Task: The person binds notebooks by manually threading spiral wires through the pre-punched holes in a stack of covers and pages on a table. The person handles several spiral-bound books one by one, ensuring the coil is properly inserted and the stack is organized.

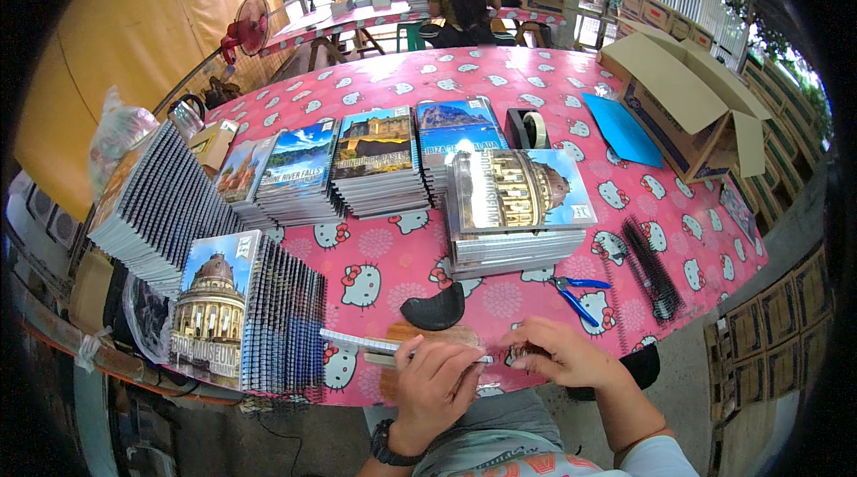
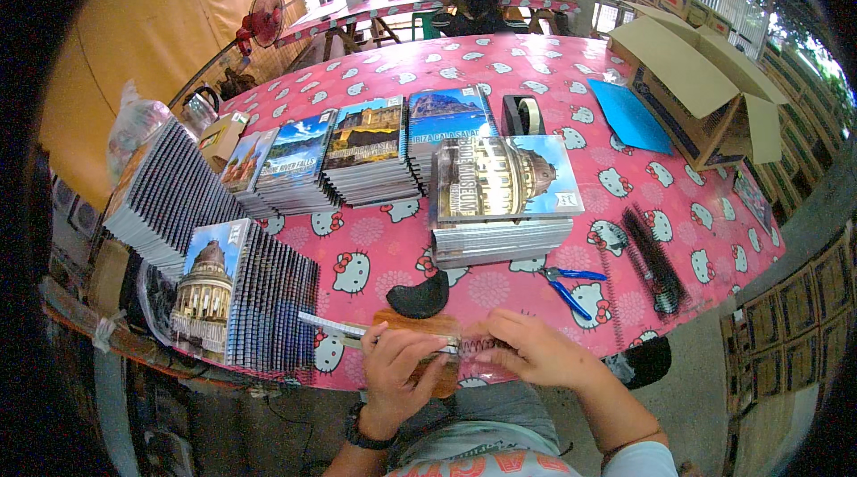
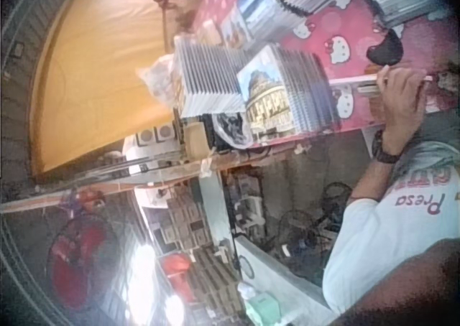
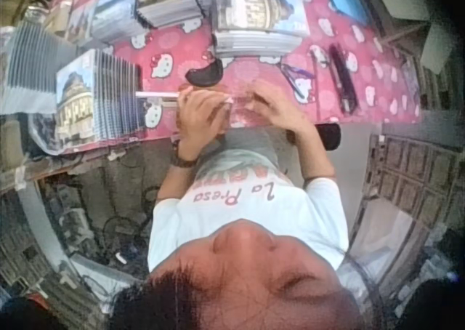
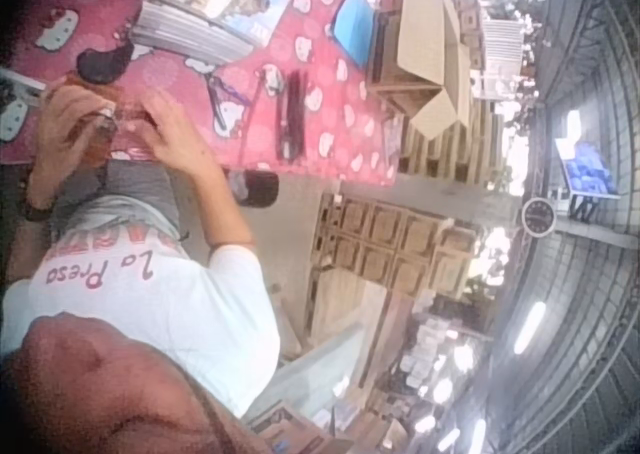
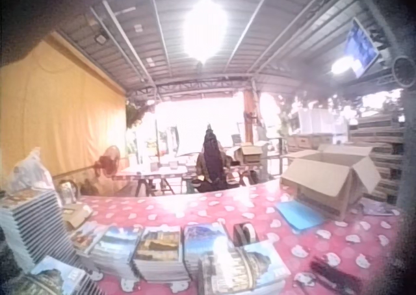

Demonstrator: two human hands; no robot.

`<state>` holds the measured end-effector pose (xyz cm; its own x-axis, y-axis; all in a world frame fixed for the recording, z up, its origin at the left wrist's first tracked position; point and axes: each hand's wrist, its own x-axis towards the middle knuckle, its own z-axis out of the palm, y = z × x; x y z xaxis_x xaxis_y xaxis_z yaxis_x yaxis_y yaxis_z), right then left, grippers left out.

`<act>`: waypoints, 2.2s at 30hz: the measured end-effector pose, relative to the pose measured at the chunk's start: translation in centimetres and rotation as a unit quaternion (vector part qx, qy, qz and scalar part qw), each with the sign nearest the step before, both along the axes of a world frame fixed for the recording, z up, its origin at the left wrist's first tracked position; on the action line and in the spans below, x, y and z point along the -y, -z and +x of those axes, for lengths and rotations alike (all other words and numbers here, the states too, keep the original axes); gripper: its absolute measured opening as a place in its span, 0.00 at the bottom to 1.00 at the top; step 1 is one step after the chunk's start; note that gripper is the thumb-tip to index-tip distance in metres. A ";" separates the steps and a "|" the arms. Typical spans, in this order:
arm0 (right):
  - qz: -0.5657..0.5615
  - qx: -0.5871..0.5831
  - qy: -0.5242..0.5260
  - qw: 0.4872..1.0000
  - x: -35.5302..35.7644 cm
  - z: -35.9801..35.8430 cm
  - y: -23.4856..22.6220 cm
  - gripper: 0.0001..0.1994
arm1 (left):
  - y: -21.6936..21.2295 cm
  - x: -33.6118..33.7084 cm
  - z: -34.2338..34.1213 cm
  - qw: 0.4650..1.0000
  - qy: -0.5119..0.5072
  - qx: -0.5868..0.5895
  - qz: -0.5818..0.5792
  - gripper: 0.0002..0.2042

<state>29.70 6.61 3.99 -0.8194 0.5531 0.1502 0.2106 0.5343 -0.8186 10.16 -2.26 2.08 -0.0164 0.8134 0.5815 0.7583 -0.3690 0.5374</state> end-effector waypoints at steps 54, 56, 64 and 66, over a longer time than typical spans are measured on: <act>0.329 -0.011 0.046 0.943 -6.1 -16.5 11.3 0.34 | -1.4 -0.1 -1.3 0.993 0.057 -0.079 -0.073 0.08; 0.295 0.016 0.044 0.954 -6.9 -17.1 12.3 0.36 | -0.8 -0.2 -1.5 0.989 0.058 -0.105 -0.086 0.08; -0.034 -0.044 0.034 0.998 -5.9 -12.0 10.2 0.26 | -0.7 1.8 -2.5 0.994 0.032 -0.074 -0.067 0.09; -0.112 -0.052 0.118 0.985 -4.9 -7.4 10.2 0.19 | 0.3 1.5 -2.9 0.992 0.072 -0.062 -0.081 0.10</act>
